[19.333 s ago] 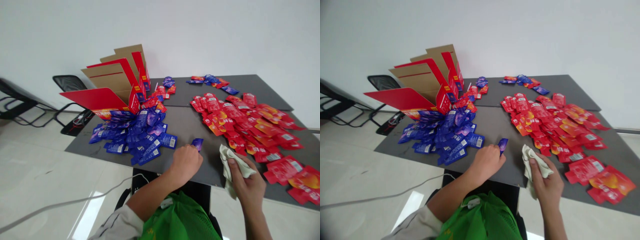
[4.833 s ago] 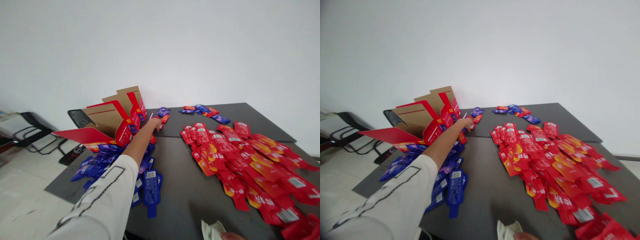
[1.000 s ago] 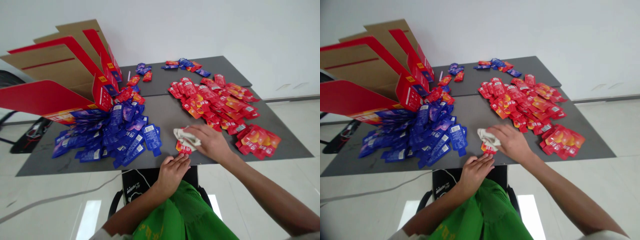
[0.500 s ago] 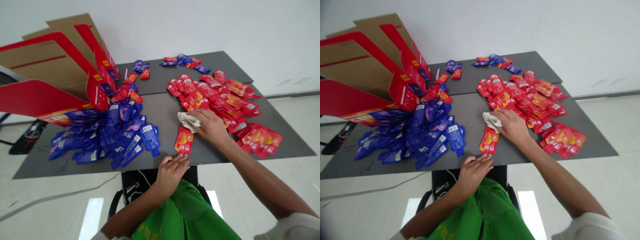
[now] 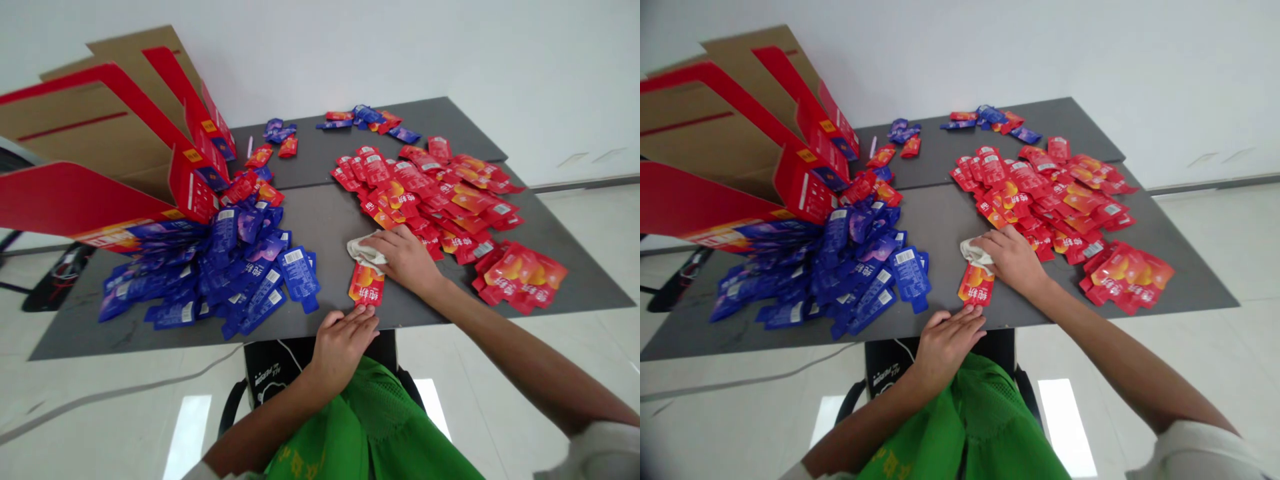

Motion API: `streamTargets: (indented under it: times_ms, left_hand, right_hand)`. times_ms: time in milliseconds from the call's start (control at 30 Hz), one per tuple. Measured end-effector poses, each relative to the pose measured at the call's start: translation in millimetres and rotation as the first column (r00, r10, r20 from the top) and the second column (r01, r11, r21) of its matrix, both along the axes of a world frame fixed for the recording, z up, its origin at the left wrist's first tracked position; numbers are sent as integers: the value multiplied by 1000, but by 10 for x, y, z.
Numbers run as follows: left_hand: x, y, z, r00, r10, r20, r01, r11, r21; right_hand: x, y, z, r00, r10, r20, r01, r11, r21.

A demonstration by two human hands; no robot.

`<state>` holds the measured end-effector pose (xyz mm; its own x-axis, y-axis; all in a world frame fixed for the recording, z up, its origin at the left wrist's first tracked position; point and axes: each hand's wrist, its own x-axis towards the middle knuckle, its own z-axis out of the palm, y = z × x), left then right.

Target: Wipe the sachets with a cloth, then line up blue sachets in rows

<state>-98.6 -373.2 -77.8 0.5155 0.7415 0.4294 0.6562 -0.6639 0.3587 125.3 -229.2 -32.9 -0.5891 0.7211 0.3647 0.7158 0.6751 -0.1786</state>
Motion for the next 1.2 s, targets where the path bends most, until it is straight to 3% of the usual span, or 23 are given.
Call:
streamTargets:
  times_ms: [67, 167, 333, 433, 633, 733, 833, 933, 1067, 1200]
  left_hand:
    - [6, -3, 1, 1000, 11, 0, -11, 1000, 8]
    - [16, -5, 29, 1000, 13, 10, -13, 1000, 19]
    - [9, 4, 96, 1000, 10, -2, -10, 1000, -12]
    - [2, 12, 92, 1000, -4, -6, 4, 1000, -20]
    - [11, -6, 58, 1000, -3, 17, 3, 1000, -20]
    - [10, 46, 185, 999, -1, 37, 3, 998, -58]
    - [24, 218, 389, 995, 70, 68, -64, 994, -93]
    - [104, 489, 522, 982, 191, 3, -190, 980, -64]
    - [311, 836, 488, 931, 340, -134, -339, 940, 28]
    - [468, 1067, 405, 899, 360, -249, -377, 926, -22]
  right_hand:
    - [27, 72, 83, 998, -51, -20, 52, 998, 44]
    - [13, -152, 195, 990, -97, -105, 107, 990, 94]
    - [-130, -792, 136, 989, 129, -71, -130, 991, -8]
    - [-150, -783, 9, 988, 137, -64, -141, 989, -49]
    - [21, -83, -40, 1000, -22, -8, 22, 1000, 2]
    - [105, -11, 30, 992, -105, -63, 110, 991, 76]
    - [167, -263, 82, 948, -209, -241, 248, 959, 141]
    - [223, -640, 67, 864, -302, -402, 381, 915, 134]
    - [310, -1019, -78, 748, -438, -499, 528, 848, 46]
    - [390, -1186, -259, 621, -565, -544, 621, 778, -100]
